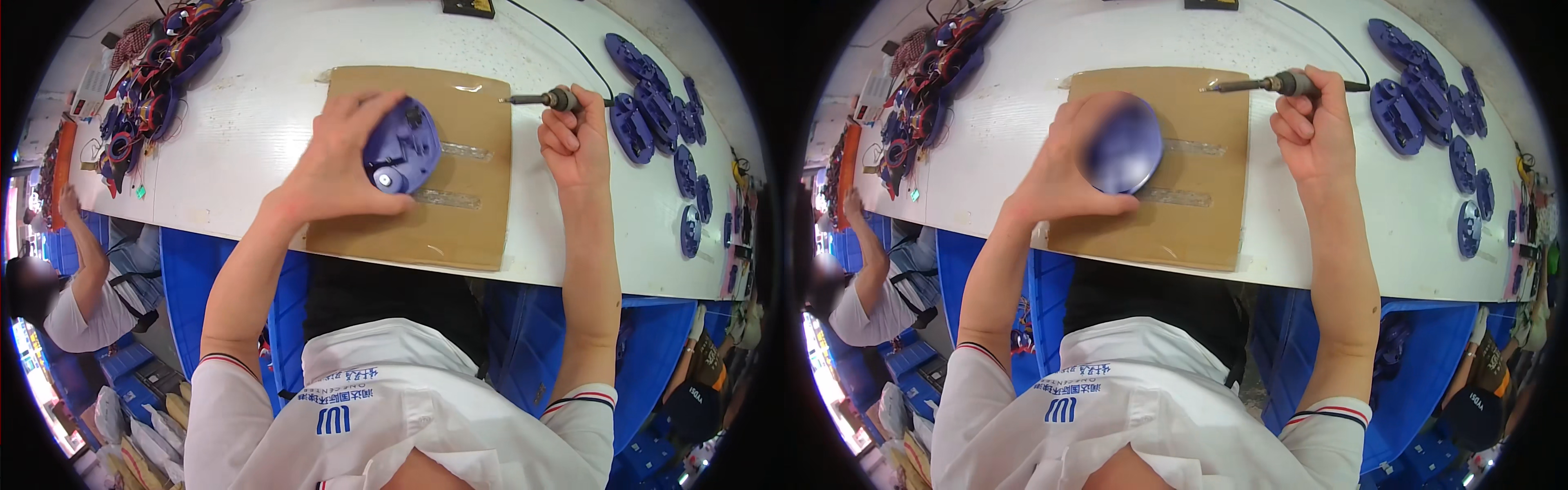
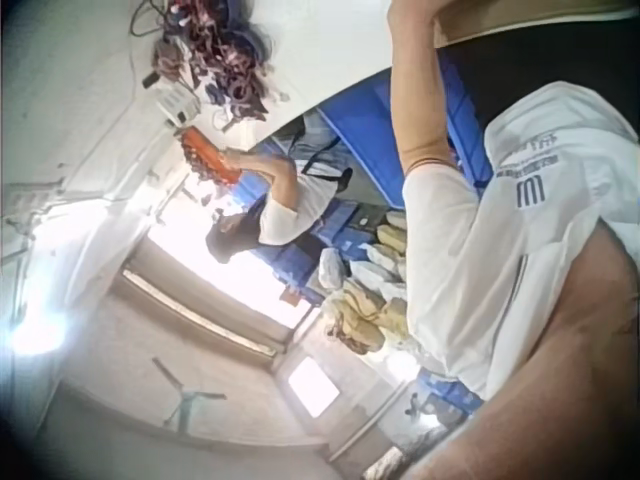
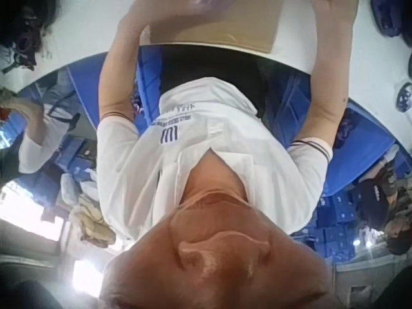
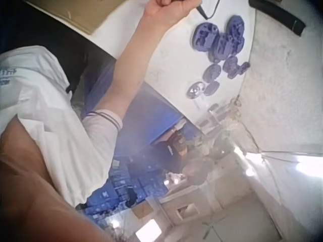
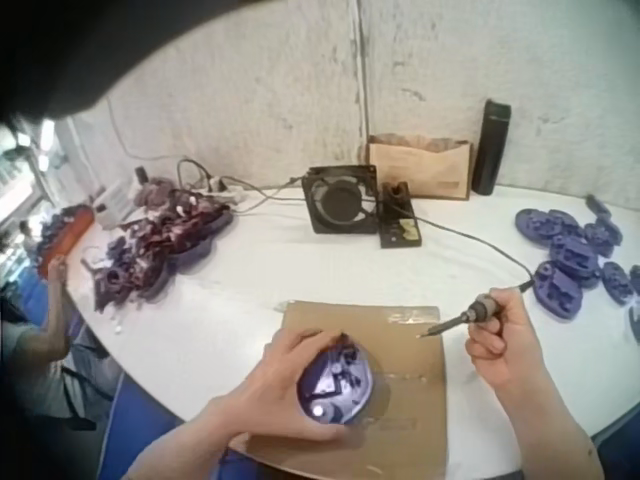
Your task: Soldering wires onto purple circular electronic components at a workbench.
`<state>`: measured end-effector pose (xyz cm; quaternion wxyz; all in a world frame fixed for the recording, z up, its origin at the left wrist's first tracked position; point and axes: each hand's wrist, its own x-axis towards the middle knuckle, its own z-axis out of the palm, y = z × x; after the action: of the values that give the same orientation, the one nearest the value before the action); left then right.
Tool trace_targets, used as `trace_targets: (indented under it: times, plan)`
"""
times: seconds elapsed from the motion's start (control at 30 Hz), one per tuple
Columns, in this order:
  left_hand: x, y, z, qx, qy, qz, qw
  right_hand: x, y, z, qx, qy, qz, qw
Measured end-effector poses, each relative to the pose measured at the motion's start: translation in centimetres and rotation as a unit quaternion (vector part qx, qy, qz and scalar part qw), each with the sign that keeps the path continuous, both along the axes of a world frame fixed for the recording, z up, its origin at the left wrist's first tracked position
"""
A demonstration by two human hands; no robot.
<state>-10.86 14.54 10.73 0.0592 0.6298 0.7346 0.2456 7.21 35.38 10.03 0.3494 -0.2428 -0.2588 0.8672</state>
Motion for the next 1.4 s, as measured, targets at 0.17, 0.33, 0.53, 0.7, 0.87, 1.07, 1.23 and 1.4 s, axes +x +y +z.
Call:
trace_targets:
  times: [0.17, 0.33, 0.53, 0.7, 0.87, 1.07, 1.23, 1.4]
  plan:
    - [0.7, -0.3, 2.7, 0.029, -0.463, 0.138, 0.875, -0.4, -0.1, 0.3, -0.011, -0.007, -0.007, 1.0]
    - [2.5, -1.9, 2.1, 0.03, -0.037, 0.256, 0.966, -0.5, 0.0, 0.3, -0.02, -0.016, -0.016, 1.0]
    - [-0.4, -3.6, 2.4, -0.053, 0.046, 0.059, 0.996, -0.2, -0.3, 0.0, -0.012, -0.011, -0.007, 1.0]
    - [-0.8, -0.9, 2.1, 0.008, -0.014, -0.049, 0.999, -0.4, 0.2, 0.3, 0.002, -0.013, -0.001, 1.0]
    - [5.1, -0.9, 3.3, 0.054, -0.006, 0.231, 0.971, 0.1, 0.0, 0.0, 0.008, -0.021, -0.008, 1.0]
    - [8.2, 0.5, -1.6, -0.016, 0.036, 0.374, 0.927, 0.5, 2.3, -2.3, -0.024, -0.007, 0.079, 0.997]
    - [4.2, -7.4, -1.7, 0.264, -0.038, 0.323, 0.908, 4.0, 5.9, -3.6, 0.01, 0.012, 0.116, 0.993]
    - [-4.2, -28.9, -8.3, 0.2, -0.008, 0.626, 0.753, 3.5, 7.6, -3.5, 0.01, 0.035, 0.144, 0.989]
